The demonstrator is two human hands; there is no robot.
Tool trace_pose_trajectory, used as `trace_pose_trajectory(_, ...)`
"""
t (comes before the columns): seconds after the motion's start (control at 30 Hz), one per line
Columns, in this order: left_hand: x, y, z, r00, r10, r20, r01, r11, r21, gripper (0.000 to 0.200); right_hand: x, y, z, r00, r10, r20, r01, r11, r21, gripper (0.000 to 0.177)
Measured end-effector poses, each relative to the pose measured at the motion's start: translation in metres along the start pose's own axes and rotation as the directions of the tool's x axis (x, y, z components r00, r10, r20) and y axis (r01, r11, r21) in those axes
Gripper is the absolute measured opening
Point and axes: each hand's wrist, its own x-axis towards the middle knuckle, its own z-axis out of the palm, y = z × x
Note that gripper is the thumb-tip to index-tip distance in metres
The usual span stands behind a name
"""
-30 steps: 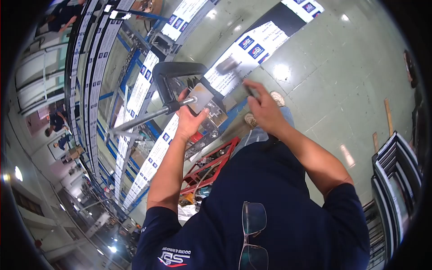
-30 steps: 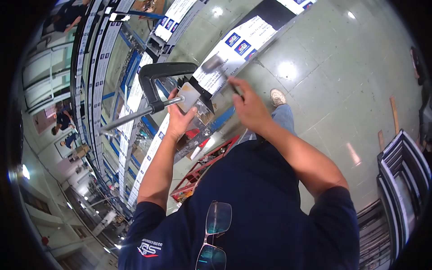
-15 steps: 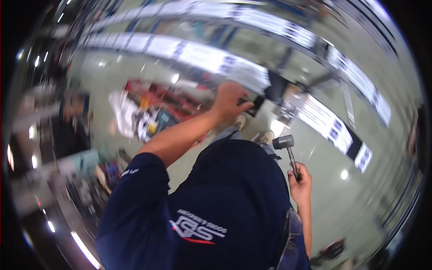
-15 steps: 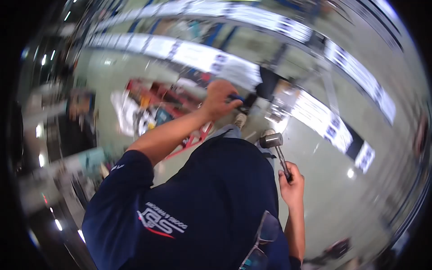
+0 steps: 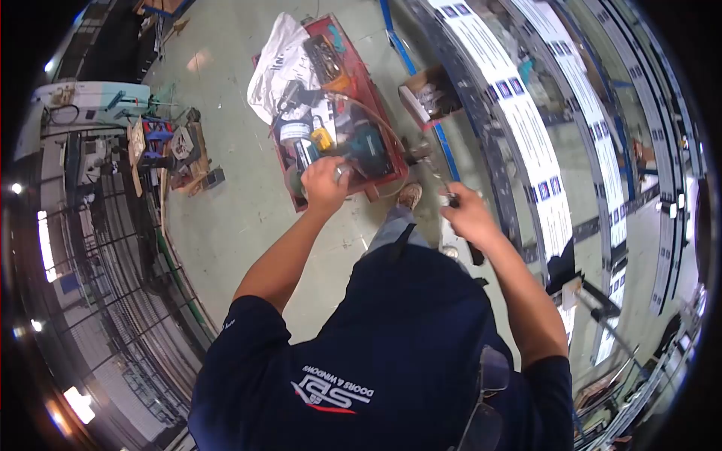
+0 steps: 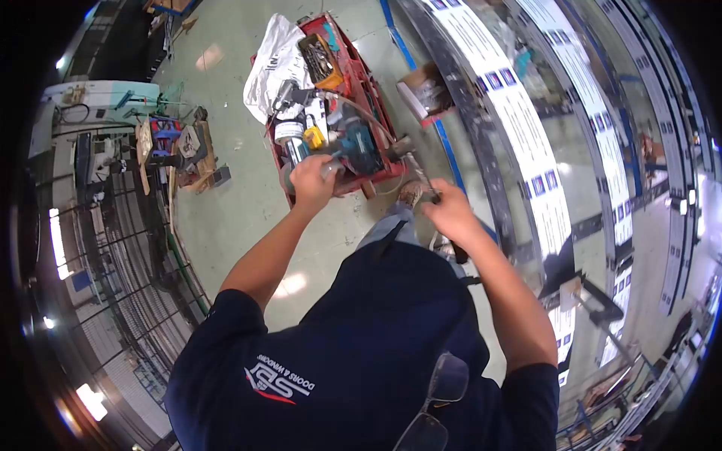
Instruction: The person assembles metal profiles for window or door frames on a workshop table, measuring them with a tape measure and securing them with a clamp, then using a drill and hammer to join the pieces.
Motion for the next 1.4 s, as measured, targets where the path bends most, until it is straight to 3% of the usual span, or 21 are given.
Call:
trace_pose_trajectory(0.1,0.031,-0.025,-0.014,0.984,-0.177,0.025,0.177,0.984,0.024,0.037,0.08,-0.052,0.043,0.953,0.276,0.123,-0.275,0.961,-0.031,0.029)
trace_pose_trajectory(0.17,0.062,-0.044,-0.015,0.974,-0.222,-0.031,0.223,0.974,0.029,0.039,0.135,-0.043,0.077,0.986,0.091,0.143,-0.069,0.986,-0.15,0.027)
trace_pose_trajectory(0.23,0.091,-0.062,-0.017,0.974,-0.221,-0.053,0.221,0.975,0.008,0.037,0.179,-0.049,0.103,0.955,0.197,0.22,-0.174,0.978,-0.119,0.025)
trace_pose_trajectory(0.3,0.12,-0.073,-0.024,0.912,-0.405,0.061,0.404,0.914,0.025,0.036,0.195,-0.061,0.128,0.906,0.297,0.301,-0.281,0.955,-0.096,0.024)
trace_pose_trajectory(0.4,0.143,-0.087,-0.017,0.819,-0.441,0.367,0.33,0.885,0.328,0.049,0.212,-0.066,0.163,0.922,0.364,0.134,-0.371,0.928,0.03,0.022)
trace_pose_trajectory(0.47,0.153,-0.086,-0.001,0.638,-0.544,0.546,0.221,0.808,0.546,0.077,0.232,-0.031,0.189,0.997,0.055,-0.049,-0.065,0.968,-0.241,0.033)
trace_pose_trajectory(0.57,0.151,-0.1,0.033,0.595,-0.515,0.617,0.102,0.81,0.578,0.089,0.216,-0.058,0.169,0.941,0.094,0.324,0.066,0.891,-0.449,0.062)
trace_pose_trajectory(0.63,0.148,-0.108,0.041,0.631,-0.372,0.681,-0.079,0.842,0.533,0.09,0.213,-0.045,0.168,0.905,-0.003,0.425,0.246,0.818,-0.52,0.058)
trace_pose_trajectory(0.7,0.152,-0.1,0.033,0.654,-0.405,0.639,0.037,0.86,0.508,0.089,0.209,-0.053,0.152,0.786,-0.01,0.619,0.432,0.725,-0.536,0.048)
trace_pose_trajectory(0.73,0.154,-0.108,0.032,0.698,-0.38,0.607,0.064,0.877,0.476,0.084,0.219,-0.022,0.168,0.844,-0.073,0.531,0.392,0.759,-0.519,0.048)
trace_pose_trajectory(0.83,0.177,-0.095,0.0,0.817,-0.257,0.515,0.078,0.936,0.344,0.064,0.162,-0.075,0.112,0.959,0.058,0.278,0.074,0.893,-0.443,0.065)
trace_pose_trajectory(0.9,0.188,-0.095,-0.026,0.79,-0.157,0.592,0.244,0.967,-0.069,0.047,0.138,-0.078,0.101,0.989,-0.134,0.055,0.145,0.905,-0.401,0.08)
trace_pose_trajectory(1.0,0.194,-0.047,-0.055,0.604,0.131,0.786,0.464,0.744,-0.481,0.04,0.099,-0.095,0.074,0.757,-0.632,-0.165,0.511,0.731,-0.453,0.093)
trace_pose_trajectory(1.03,0.188,-0.018,-0.062,0.505,0.259,0.824,0.542,0.647,-0.536,0.054,0.085,-0.103,0.065,0.754,-0.628,-0.193,0.496,0.737,-0.459,0.093)
trace_pose_trajectory(1.1,0.167,0.031,-0.06,0.343,0.409,0.845,0.802,0.341,-0.491,0.065,0.063,-0.11,0.052,0.602,-0.788,-0.134,0.668,0.588,-0.456,0.093)
trace_pose_trajectory(1.17,0.144,0.044,-0.04,0.248,0.421,0.872,0.902,0.227,-0.367,0.071,0.043,-0.092,0.044,0.596,-0.783,-0.18,0.685,0.612,-0.396,0.089)
trace_pose_trajectory(1.2,0.14,0.069,-0.034,0.099,0.472,0.876,0.949,0.219,-0.226,0.068,0.024,-0.082,0.036,0.668,-0.706,-0.232,0.599,0.697,-0.394,0.089)
trace_pose_trajectory(1.23,0.134,0.098,-0.024,-0.048,0.518,0.854,0.973,0.217,-0.077,0.065,0.003,-0.071,0.028,0.732,-0.62,-0.281,0.506,0.772,-0.385,0.089)
trace_pose_trajectory(1.27,0.126,0.122,-0.015,-0.062,0.522,0.851,0.968,0.238,-0.076,0.065,-0.023,-0.058,0.019,0.725,-0.619,-0.302,0.499,0.774,-0.389,0.089)
trace_pose_trajectory(1.33,0.108,0.166,0.002,-0.069,0.486,0.871,0.651,0.684,-0.33,0.051,-0.079,-0.034,0.005,0.818,-0.449,-0.359,0.279,0.856,-0.435,0.092)
trace_pose_trajectory(1.4,0.079,0.219,0.005,-0.058,0.574,0.817,0.472,0.737,-0.484,0.045,-0.124,-0.011,0.005,0.814,-0.377,-0.442,0.213,0.901,-0.377,0.092)
